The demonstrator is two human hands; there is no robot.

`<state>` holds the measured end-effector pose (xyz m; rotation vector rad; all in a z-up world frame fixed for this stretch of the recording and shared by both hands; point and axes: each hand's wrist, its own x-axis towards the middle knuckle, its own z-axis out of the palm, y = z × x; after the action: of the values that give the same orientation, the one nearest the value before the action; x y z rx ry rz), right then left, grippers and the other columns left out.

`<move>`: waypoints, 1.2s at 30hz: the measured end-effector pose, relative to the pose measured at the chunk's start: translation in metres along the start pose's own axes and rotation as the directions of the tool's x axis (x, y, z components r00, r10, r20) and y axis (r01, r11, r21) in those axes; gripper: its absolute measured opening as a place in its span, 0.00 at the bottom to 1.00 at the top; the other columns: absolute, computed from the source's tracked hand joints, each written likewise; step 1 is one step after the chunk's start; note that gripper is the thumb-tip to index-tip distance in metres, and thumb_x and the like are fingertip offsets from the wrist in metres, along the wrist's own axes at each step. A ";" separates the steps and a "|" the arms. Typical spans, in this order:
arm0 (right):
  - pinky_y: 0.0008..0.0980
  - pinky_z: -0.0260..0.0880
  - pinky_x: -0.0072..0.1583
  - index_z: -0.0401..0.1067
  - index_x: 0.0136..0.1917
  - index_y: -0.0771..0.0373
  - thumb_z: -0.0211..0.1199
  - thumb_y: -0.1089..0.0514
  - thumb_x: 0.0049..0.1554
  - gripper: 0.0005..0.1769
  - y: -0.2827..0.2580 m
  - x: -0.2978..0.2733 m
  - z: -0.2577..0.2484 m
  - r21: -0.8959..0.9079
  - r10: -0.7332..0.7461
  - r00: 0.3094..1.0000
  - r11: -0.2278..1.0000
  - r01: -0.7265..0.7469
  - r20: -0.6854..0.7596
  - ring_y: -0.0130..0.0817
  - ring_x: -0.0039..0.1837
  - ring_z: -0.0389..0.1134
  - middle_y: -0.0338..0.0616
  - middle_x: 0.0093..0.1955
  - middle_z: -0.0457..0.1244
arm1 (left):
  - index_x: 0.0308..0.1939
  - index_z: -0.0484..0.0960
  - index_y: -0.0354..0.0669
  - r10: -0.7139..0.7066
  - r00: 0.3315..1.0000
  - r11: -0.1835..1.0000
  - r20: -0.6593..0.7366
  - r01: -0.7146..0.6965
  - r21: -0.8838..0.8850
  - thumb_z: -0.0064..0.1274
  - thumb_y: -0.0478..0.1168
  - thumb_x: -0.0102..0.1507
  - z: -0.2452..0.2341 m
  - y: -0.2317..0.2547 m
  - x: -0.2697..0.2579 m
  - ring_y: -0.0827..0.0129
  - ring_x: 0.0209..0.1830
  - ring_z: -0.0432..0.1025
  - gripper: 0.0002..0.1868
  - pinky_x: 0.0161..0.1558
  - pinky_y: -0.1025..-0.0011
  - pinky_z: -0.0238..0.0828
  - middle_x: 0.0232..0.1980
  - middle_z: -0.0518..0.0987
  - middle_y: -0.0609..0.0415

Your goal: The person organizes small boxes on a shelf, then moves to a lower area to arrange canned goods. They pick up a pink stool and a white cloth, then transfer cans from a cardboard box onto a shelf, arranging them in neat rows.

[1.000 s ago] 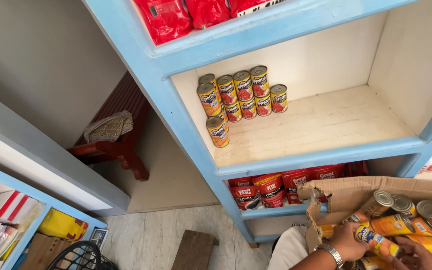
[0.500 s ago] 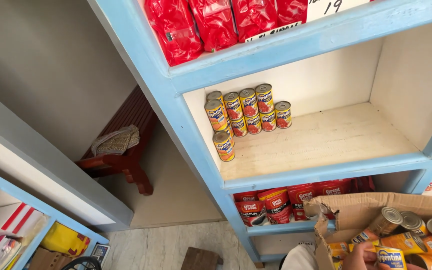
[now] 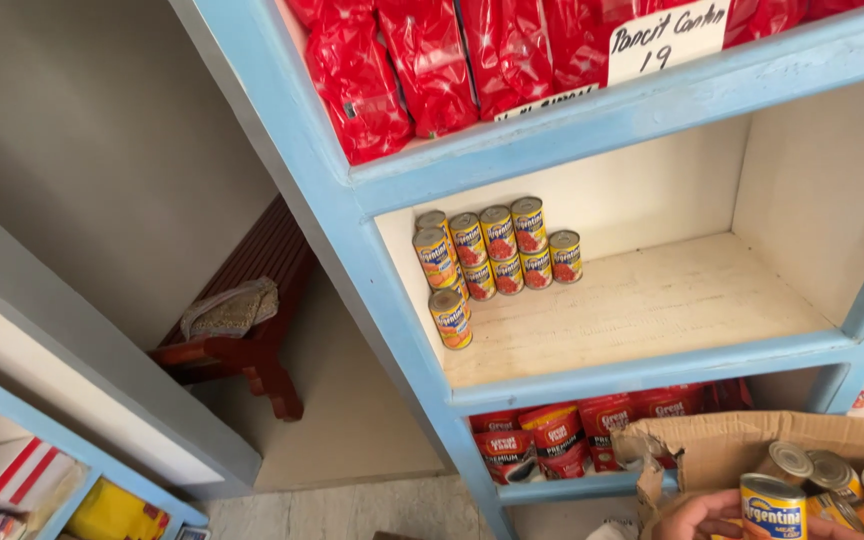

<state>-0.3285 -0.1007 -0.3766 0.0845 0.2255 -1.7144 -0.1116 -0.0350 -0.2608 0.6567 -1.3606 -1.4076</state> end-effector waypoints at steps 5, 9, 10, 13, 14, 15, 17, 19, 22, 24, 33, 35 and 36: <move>0.49 0.73 0.61 0.65 0.65 0.72 0.69 0.66 0.47 0.33 -0.042 0.067 0.035 -0.751 0.227 0.934 0.658 0.063 0.277 0.50 0.60 0.73 0.63 0.60 0.69 | 0.77 0.68 0.34 0.050 0.995 0.969 -0.087 -0.027 0.246 0.58 0.42 0.72 0.004 0.129 -0.008 0.60 0.64 0.74 0.31 0.67 0.60 0.73 0.65 0.75 0.39; 0.50 0.72 0.64 0.62 0.70 0.70 0.68 0.68 0.48 0.37 0.057 -0.013 0.189 -0.956 0.305 0.919 0.231 0.182 0.249 0.50 0.62 0.73 0.63 0.61 0.69 | 0.75 0.72 0.35 0.169 0.942 0.916 -0.289 -0.042 0.398 0.60 0.41 0.67 0.009 0.183 -0.014 0.60 0.64 0.76 0.33 0.61 0.63 0.79 0.65 0.74 0.38; 0.50 0.73 0.65 0.62 0.71 0.69 0.70 0.70 0.49 0.38 0.043 -0.073 0.211 -0.978 0.233 0.950 0.088 0.190 0.206 0.50 0.63 0.73 0.63 0.60 0.70 | 0.75 0.75 0.35 0.275 0.897 0.897 -0.346 -0.110 0.428 0.59 0.39 0.67 0.010 0.188 -0.016 0.58 0.65 0.77 0.32 0.62 0.63 0.80 0.64 0.75 0.36; 0.45 0.77 0.61 0.63 0.69 0.67 0.71 0.68 0.49 0.36 0.062 -0.098 0.272 -0.971 0.298 0.925 0.077 0.225 0.238 0.46 0.61 0.74 0.58 0.58 0.71 | 0.75 0.72 0.35 0.373 0.868 0.841 -0.328 -0.167 0.514 0.53 0.35 0.66 0.005 0.219 -0.017 0.57 0.65 0.76 0.31 0.64 0.64 0.78 0.64 0.74 0.38; 0.45 0.77 0.61 0.63 0.69 0.67 0.71 0.68 0.49 0.36 0.067 -0.103 0.287 -0.972 0.298 0.925 0.075 0.222 0.234 0.46 0.61 0.74 0.58 0.58 0.71 | 0.75 0.72 0.35 0.370 0.869 0.843 -0.329 -0.165 0.512 0.53 0.35 0.66 0.003 0.233 -0.017 0.57 0.65 0.76 0.31 0.64 0.64 0.78 0.64 0.74 0.38; 0.43 0.75 0.60 0.65 0.68 0.67 0.70 0.68 0.48 0.35 0.071 -0.109 0.301 -0.943 0.354 0.874 0.131 0.306 0.333 0.43 0.59 0.73 0.54 0.58 0.70 | 0.75 0.72 0.35 0.414 0.843 0.822 -0.343 -0.184 0.539 0.53 0.34 0.65 0.003 0.245 -0.017 0.57 0.65 0.76 0.32 0.63 0.65 0.78 0.65 0.74 0.39; 0.40 0.74 0.58 0.67 0.67 0.67 0.70 0.67 0.47 0.34 0.081 -0.121 0.331 -0.908 0.397 0.817 0.190 0.373 0.419 0.40 0.58 0.71 0.50 0.59 0.69 | 0.74 0.72 0.35 0.447 0.821 0.805 -0.356 -0.194 0.561 0.53 0.32 0.64 0.002 0.267 -0.019 0.58 0.66 0.75 0.33 0.63 0.65 0.78 0.66 0.74 0.39; 0.38 0.76 0.55 0.67 0.67 0.63 0.70 0.64 0.48 0.33 0.094 -0.132 0.365 -0.915 0.395 0.828 0.103 0.390 0.397 0.35 0.59 0.74 0.47 0.56 0.71 | 0.72 0.70 0.36 0.441 0.780 0.831 -0.443 -0.169 0.530 0.54 0.31 0.64 0.001 0.287 -0.018 0.61 0.65 0.74 0.31 0.63 0.66 0.75 0.69 0.72 0.43; 0.35 0.75 0.59 0.66 0.67 0.63 0.70 0.63 0.48 0.33 0.111 -0.128 0.383 -0.876 0.449 0.759 0.137 0.463 0.472 0.34 0.59 0.73 0.45 0.59 0.71 | 0.73 0.70 0.36 0.493 0.756 0.813 -0.431 -0.223 0.538 0.51 0.29 0.65 -0.008 0.300 -0.017 0.59 0.68 0.73 0.30 0.65 0.66 0.73 0.69 0.73 0.42; 0.35 0.75 0.59 0.66 0.67 0.62 0.71 0.63 0.48 0.33 0.120 -0.132 0.398 -0.891 0.453 0.776 0.114 0.439 0.440 0.34 0.59 0.73 0.45 0.59 0.70 | 0.73 0.70 0.37 0.505 0.757 0.781 -0.415 -0.197 0.592 0.52 0.29 0.65 -0.016 0.309 -0.017 0.59 0.67 0.73 0.30 0.64 0.66 0.74 0.69 0.73 0.43; 0.35 0.74 0.62 0.67 0.65 0.63 0.71 0.64 0.49 0.31 0.148 -0.113 0.415 -0.817 0.483 0.679 0.153 0.557 0.553 0.32 0.61 0.71 0.46 0.60 0.70 | 0.77 0.64 0.41 0.486 0.754 0.735 -0.442 -0.078 0.674 0.51 0.32 0.66 -0.025 0.330 -0.014 0.59 0.69 0.70 0.34 0.63 0.64 0.73 0.73 0.68 0.44; 0.35 0.74 0.62 0.67 0.65 0.64 0.71 0.64 0.49 0.31 0.153 -0.107 0.420 -0.796 0.481 0.658 0.158 0.584 0.579 0.31 0.61 0.71 0.46 0.60 0.70 | 0.78 0.63 0.42 0.489 0.751 0.717 -0.443 -0.057 0.695 0.51 0.32 0.65 -0.028 0.330 -0.009 0.58 0.69 0.70 0.35 0.62 0.64 0.73 0.73 0.68 0.44; 0.34 0.74 0.62 0.67 0.65 0.63 0.71 0.64 0.49 0.31 0.155 -0.103 0.423 -0.775 0.481 0.639 0.152 0.614 0.600 0.31 0.62 0.71 0.46 0.60 0.69 | 0.78 0.62 0.42 0.500 0.748 0.711 -0.437 -0.067 0.700 0.51 0.32 0.65 -0.031 0.329 -0.006 0.57 0.70 0.69 0.36 0.64 0.63 0.72 0.73 0.67 0.44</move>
<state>-0.1288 -0.1064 0.0397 -1.7929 0.6987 -1.1484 0.0143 0.0130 0.0415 1.1605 -1.3201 -0.3327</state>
